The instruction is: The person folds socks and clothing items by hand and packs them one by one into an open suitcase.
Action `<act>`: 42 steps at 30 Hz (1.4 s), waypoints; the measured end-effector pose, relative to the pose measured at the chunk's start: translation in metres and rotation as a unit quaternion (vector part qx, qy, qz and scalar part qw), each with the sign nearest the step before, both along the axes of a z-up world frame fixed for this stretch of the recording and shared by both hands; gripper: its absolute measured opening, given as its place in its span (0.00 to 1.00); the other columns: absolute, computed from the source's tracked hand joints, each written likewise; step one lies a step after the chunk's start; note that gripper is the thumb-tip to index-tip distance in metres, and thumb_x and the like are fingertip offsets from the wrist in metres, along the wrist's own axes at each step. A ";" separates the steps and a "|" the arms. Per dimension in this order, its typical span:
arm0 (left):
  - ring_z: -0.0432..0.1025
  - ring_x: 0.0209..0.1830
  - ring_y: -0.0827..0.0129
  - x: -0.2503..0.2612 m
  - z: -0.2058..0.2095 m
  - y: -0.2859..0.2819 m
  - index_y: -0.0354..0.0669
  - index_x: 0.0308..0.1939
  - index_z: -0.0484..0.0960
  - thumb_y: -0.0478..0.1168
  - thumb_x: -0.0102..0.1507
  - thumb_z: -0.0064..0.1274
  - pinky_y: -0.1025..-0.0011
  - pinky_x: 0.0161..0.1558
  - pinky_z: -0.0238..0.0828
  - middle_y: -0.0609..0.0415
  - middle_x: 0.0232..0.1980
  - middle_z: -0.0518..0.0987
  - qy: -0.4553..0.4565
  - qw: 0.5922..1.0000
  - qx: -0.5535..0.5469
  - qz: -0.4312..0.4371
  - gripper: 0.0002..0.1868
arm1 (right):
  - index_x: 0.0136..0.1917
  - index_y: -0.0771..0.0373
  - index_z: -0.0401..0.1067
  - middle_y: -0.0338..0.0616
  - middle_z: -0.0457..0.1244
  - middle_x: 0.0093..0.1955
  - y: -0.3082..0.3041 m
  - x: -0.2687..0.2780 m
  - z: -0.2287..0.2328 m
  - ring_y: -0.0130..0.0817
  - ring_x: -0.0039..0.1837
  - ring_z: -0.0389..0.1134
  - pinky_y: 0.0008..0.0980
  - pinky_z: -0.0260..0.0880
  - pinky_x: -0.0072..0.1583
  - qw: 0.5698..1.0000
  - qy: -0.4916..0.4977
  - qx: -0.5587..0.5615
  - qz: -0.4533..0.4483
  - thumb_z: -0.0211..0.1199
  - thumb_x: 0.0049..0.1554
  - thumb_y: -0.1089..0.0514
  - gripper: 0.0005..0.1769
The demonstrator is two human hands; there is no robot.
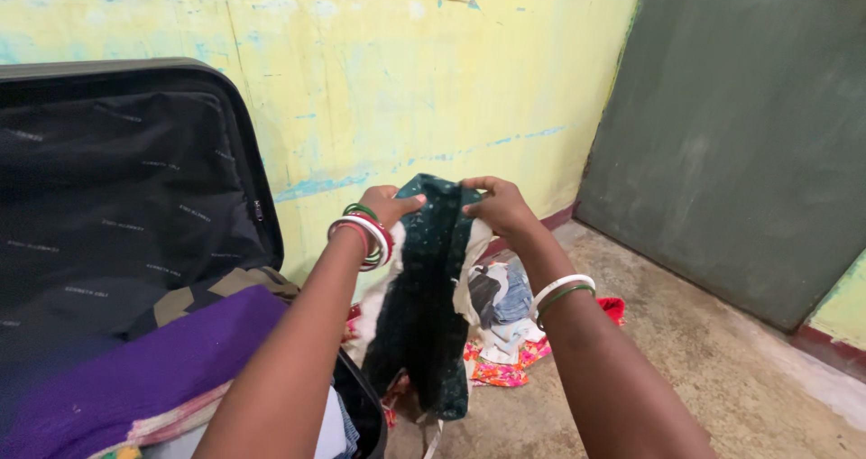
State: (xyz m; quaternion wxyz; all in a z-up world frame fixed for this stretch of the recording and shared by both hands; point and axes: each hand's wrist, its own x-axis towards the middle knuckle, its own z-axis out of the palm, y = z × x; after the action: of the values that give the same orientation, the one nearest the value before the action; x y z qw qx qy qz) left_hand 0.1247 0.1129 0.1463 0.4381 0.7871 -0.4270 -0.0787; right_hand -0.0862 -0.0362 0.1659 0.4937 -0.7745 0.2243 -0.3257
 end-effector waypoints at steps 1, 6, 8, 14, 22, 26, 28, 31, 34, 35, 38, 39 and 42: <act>0.74 0.63 0.52 -0.005 -0.001 -0.004 0.23 0.64 0.73 0.60 0.56 0.66 0.64 0.62 0.70 0.32 0.63 0.76 0.009 0.999 -0.050 -0.019 0.46 | 0.65 0.62 0.75 0.43 0.66 0.43 0.005 0.002 0.002 0.28 0.38 0.63 0.30 0.63 0.38 1.000 0.004 -0.002 0.010 0.70 0.50 0.71 0.28; 0.78 0.34 0.56 -0.050 0.013 0.005 0.32 0.54 0.81 0.47 0.58 0.64 0.60 0.29 0.80 0.42 0.44 0.81 0.216 0.973 -0.068 -0.049 0.26 | 0.66 0.65 0.74 0.43 0.69 0.44 0.038 0.003 0.014 0.25 0.39 0.69 0.24 0.68 0.38 0.997 -0.018 0.042 0.056 0.66 0.51 0.72 0.28; 0.74 0.18 0.62 -0.062 0.019 0.011 0.33 0.49 0.80 0.44 0.63 0.61 0.69 0.17 0.73 0.47 0.32 0.79 0.246 0.963 -0.071 -0.088 0.18 | 0.67 0.65 0.71 0.42 0.70 0.44 0.047 0.004 0.017 0.28 0.37 0.66 0.27 0.64 0.34 0.995 -0.012 0.074 0.062 0.62 0.53 0.71 0.27; 0.76 0.20 0.67 -0.074 0.029 0.020 0.39 0.53 0.78 0.43 0.64 0.57 0.70 0.21 0.77 0.48 0.33 0.82 0.279 0.952 -0.067 -0.102 0.17 | 0.70 0.66 0.68 0.44 0.68 0.44 0.053 0.006 0.017 0.31 0.41 0.71 0.32 0.76 0.41 0.986 -0.050 0.146 0.066 0.61 0.54 0.71 0.29; 0.77 0.28 0.74 -0.087 0.045 0.036 0.44 0.51 0.82 0.50 0.61 0.60 0.70 0.27 0.79 0.56 0.35 0.82 0.192 0.967 -0.016 -0.164 0.19 | 0.73 0.64 0.63 0.46 0.68 0.43 0.055 0.001 0.024 0.33 0.40 0.71 0.35 0.76 0.42 0.983 -0.065 0.174 0.007 0.60 0.54 0.71 0.33; 0.76 0.30 0.74 -0.096 0.056 0.051 0.46 0.50 0.81 0.55 0.58 0.65 0.73 0.29 0.79 0.58 0.36 0.83 0.122 0.973 0.033 -0.193 0.23 | 0.77 0.63 0.59 0.48 0.65 0.43 0.053 0.002 0.031 0.35 0.40 0.66 0.36 0.74 0.41 0.977 -0.090 0.189 0.029 0.61 0.54 0.71 0.38; 0.76 0.31 0.73 -0.094 0.058 0.053 0.46 0.48 0.81 0.51 0.55 0.66 0.71 0.30 0.78 0.57 0.37 0.83 0.091 0.975 0.033 -0.200 0.22 | 0.79 0.61 0.56 0.50 0.65 0.44 0.056 -0.001 0.036 0.36 0.42 0.67 0.35 0.73 0.42 0.980 -0.073 0.179 0.046 0.58 0.53 0.72 0.41; 0.78 0.34 0.71 -0.083 0.050 0.046 0.43 0.46 0.84 0.44 0.53 0.64 0.69 0.35 0.77 0.54 0.37 0.85 0.030 0.980 0.001 -0.199 0.18 | 0.79 0.58 0.52 0.48 0.67 0.48 0.066 -0.009 0.046 0.39 0.47 0.70 0.34 0.76 0.46 0.977 -0.053 0.178 0.105 0.56 0.50 0.74 0.45; 0.79 0.37 0.69 -0.067 0.047 0.044 0.42 0.46 0.87 0.40 0.54 0.59 0.69 0.41 0.75 0.51 0.38 0.87 -0.003 0.986 -0.024 -0.165 0.17 | 0.77 0.57 0.55 0.43 0.67 0.56 0.068 -0.011 0.051 0.39 0.51 0.72 0.35 0.77 0.49 0.982 -0.018 0.103 0.154 0.57 0.47 0.73 0.45; 0.79 0.37 0.67 -0.063 0.049 0.045 0.43 0.47 0.87 0.39 0.53 0.57 0.68 0.43 0.74 0.49 0.39 0.87 -0.005 0.990 -0.017 -0.140 0.18 | 0.76 0.57 0.60 0.41 0.66 0.60 0.066 -0.012 0.052 0.37 0.53 0.72 0.37 0.76 0.49 0.987 0.015 0.017 0.160 0.58 0.48 0.71 0.43; 0.79 0.37 0.68 -0.059 0.056 0.049 0.44 0.50 0.87 0.39 0.53 0.58 0.70 0.44 0.74 0.49 0.39 0.87 -0.014 0.988 -0.050 -0.147 0.21 | 0.70 0.64 0.71 0.54 0.70 0.61 0.068 -0.008 0.047 0.41 0.62 0.71 0.40 0.70 0.62 0.921 -0.009 -0.361 0.148 0.64 0.43 0.70 0.39; 0.79 0.37 0.68 -0.058 0.060 0.050 0.44 0.50 0.87 0.39 0.53 0.58 0.70 0.44 0.74 0.49 0.39 0.87 -0.013 0.988 -0.050 -0.147 0.21 | 0.70 0.64 0.71 0.54 0.70 0.61 0.070 -0.008 0.046 0.41 0.62 0.71 0.40 0.70 0.62 0.921 -0.008 -0.360 0.149 0.64 0.43 0.70 0.39; 0.79 0.37 0.66 -0.058 0.070 0.055 0.43 0.48 0.88 0.39 0.56 0.58 0.68 0.44 0.74 0.49 0.39 0.87 -0.085 0.982 0.009 -0.171 0.17 | 0.65 0.60 0.72 0.50 0.72 0.52 0.076 -0.010 0.045 0.39 0.54 0.74 0.38 0.72 0.57 0.947 0.102 -0.284 0.111 0.69 0.44 0.62 0.33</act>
State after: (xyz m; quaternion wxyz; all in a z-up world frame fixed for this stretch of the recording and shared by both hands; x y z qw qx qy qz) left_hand 0.0669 0.1675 0.2165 0.3731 0.7104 -0.5901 -0.0891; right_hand -0.0959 0.0403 0.2107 0.2613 -0.9315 0.0840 -0.2385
